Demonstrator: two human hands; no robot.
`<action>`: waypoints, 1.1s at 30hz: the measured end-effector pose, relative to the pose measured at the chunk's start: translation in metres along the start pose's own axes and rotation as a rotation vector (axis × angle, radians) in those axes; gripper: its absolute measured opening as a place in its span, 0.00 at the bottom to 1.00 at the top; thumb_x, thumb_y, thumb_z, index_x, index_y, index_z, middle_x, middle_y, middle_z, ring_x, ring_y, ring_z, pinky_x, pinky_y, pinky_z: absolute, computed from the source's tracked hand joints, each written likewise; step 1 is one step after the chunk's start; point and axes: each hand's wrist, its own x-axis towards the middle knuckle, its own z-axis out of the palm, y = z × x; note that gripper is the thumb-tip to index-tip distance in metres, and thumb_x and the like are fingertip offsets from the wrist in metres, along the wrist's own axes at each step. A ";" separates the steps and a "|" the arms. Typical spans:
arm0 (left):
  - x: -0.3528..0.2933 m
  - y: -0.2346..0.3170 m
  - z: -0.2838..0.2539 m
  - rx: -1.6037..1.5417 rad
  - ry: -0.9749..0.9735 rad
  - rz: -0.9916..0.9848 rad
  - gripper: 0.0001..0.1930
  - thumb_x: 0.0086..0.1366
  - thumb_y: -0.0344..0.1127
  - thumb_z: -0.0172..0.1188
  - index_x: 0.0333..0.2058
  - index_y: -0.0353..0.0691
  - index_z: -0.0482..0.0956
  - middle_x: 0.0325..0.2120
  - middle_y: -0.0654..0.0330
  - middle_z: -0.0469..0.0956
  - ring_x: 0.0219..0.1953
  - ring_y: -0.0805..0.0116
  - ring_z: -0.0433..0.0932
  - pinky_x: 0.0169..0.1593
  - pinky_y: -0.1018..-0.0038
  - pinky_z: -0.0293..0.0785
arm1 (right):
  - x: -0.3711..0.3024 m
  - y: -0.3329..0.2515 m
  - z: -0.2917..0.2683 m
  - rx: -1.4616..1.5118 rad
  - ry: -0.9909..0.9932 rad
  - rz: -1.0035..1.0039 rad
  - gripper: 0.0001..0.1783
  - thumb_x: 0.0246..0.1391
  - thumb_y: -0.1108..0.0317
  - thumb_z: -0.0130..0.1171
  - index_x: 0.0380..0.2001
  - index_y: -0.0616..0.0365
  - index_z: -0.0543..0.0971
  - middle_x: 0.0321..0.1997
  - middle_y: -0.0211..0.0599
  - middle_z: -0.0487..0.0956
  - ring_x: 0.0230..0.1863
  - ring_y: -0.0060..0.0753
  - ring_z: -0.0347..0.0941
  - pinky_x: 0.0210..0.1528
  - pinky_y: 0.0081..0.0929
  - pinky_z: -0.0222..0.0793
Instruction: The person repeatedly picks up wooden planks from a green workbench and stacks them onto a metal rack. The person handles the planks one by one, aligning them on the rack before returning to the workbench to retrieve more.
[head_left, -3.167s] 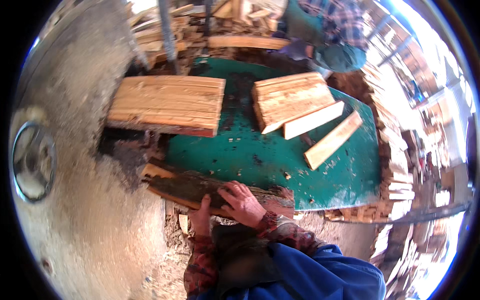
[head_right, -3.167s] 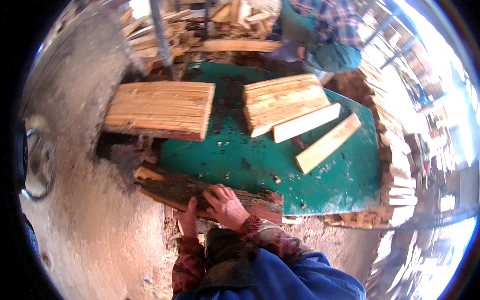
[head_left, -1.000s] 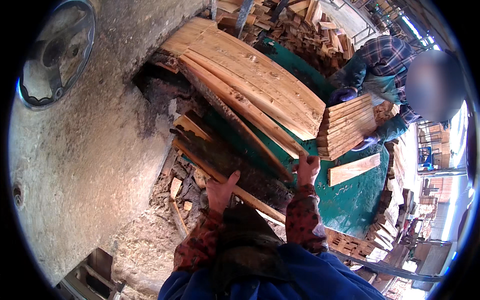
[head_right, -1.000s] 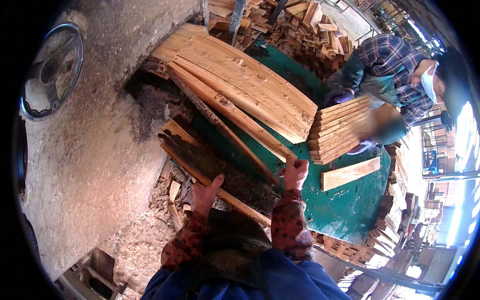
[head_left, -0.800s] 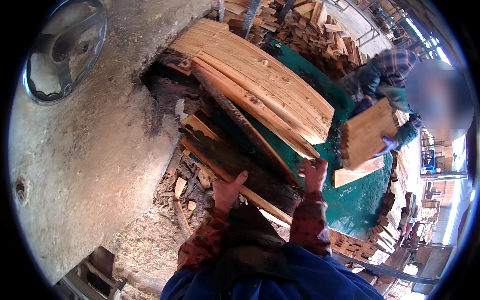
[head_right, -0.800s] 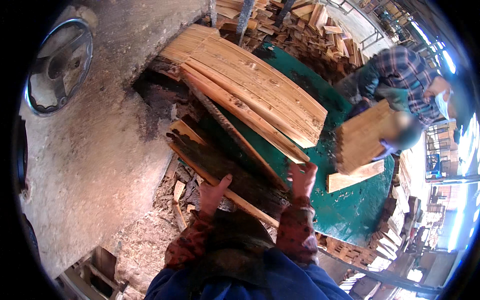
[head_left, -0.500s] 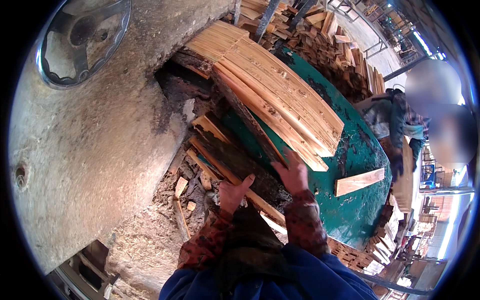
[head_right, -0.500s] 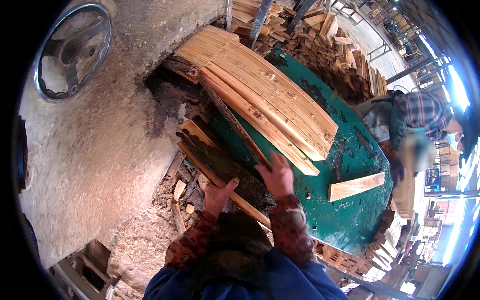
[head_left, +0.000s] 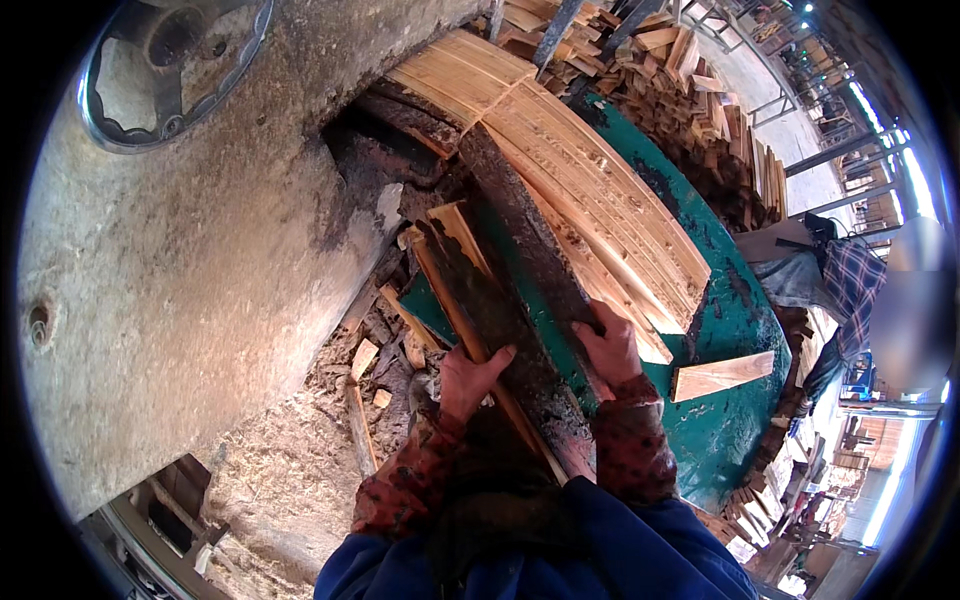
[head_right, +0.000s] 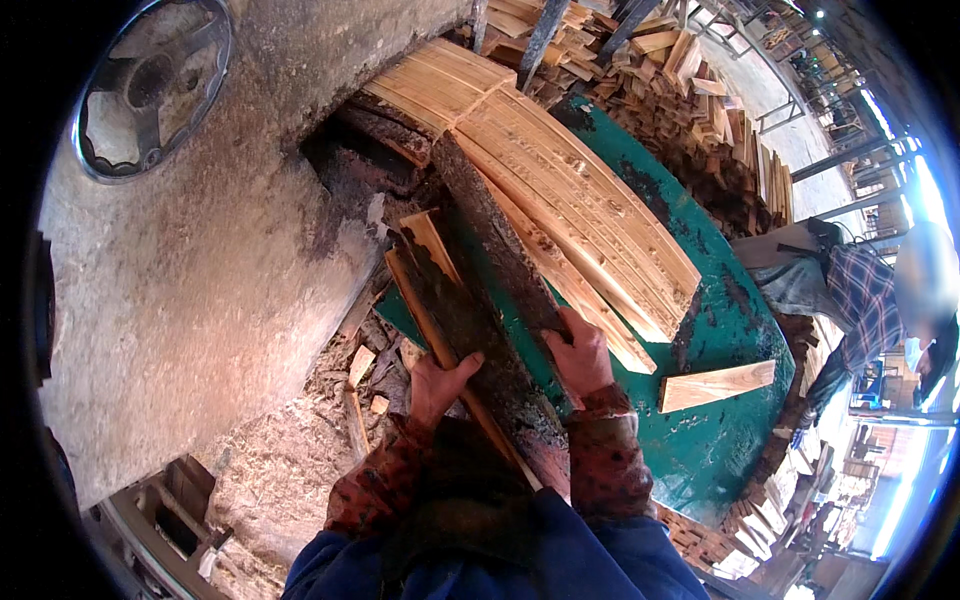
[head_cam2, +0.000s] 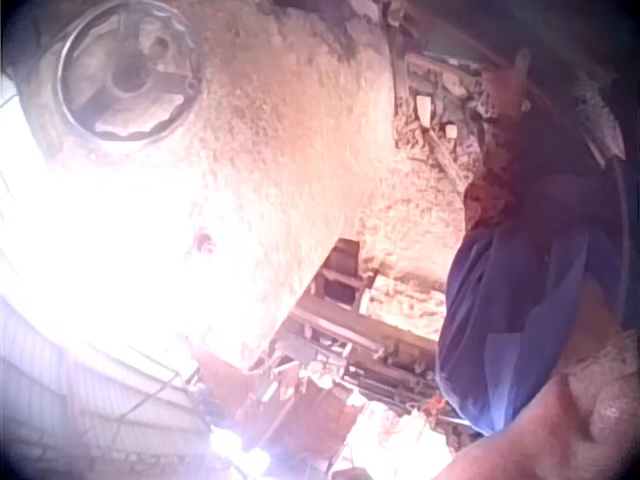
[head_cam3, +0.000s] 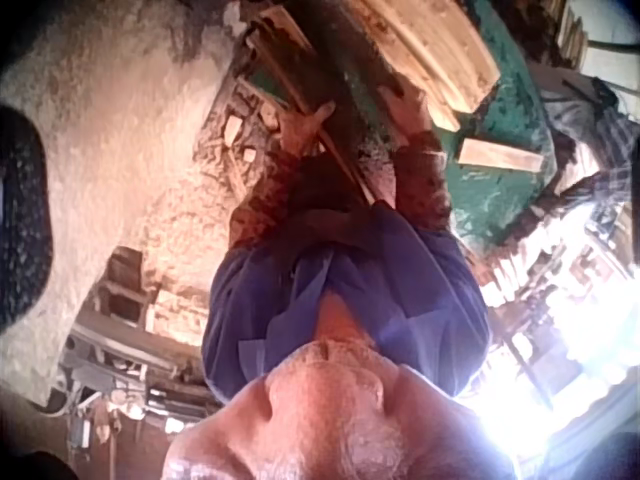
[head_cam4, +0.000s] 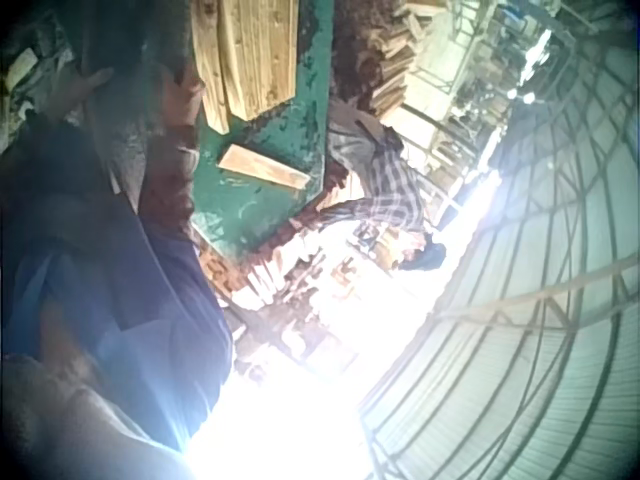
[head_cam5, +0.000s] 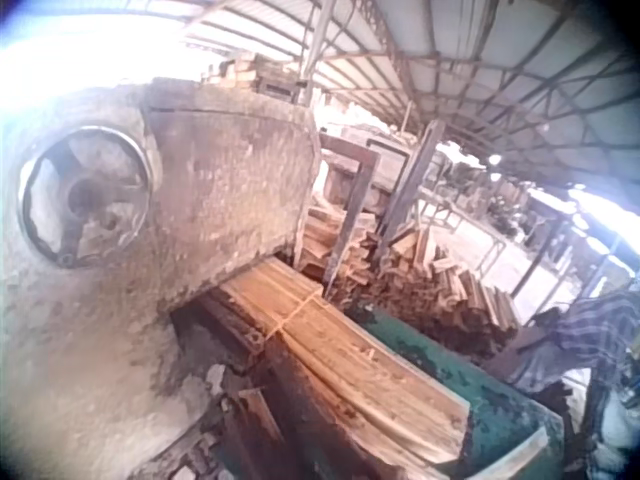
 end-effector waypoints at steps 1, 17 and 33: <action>0.000 0.008 0.001 0.000 0.000 -0.010 0.25 0.51 0.43 0.71 0.42 0.29 0.78 0.36 0.54 0.83 0.39 0.66 0.82 0.45 0.70 0.75 | -0.001 0.000 -0.007 -0.002 -0.004 -0.005 0.21 0.47 0.68 0.64 0.45 0.65 0.76 0.34 0.53 0.80 0.36 0.41 0.79 0.39 0.31 0.72; -0.041 0.019 0.000 -0.157 0.131 -0.165 0.19 0.52 0.37 0.69 0.38 0.29 0.81 0.34 0.57 0.83 0.36 0.72 0.80 0.42 0.74 0.76 | -0.008 0.042 0.026 -0.166 -0.379 -0.242 0.35 0.52 0.46 0.61 0.48 0.71 0.75 0.45 0.54 0.73 0.48 0.54 0.71 0.52 0.38 0.67; -0.016 0.034 -0.007 -0.210 0.188 -0.116 0.18 0.54 0.37 0.69 0.38 0.29 0.82 0.33 0.57 0.83 0.36 0.71 0.79 0.43 0.74 0.75 | 0.017 0.004 0.042 -0.305 -0.346 -0.389 0.42 0.49 0.48 0.64 0.57 0.72 0.66 0.55 0.54 0.66 0.57 0.54 0.63 0.60 0.39 0.61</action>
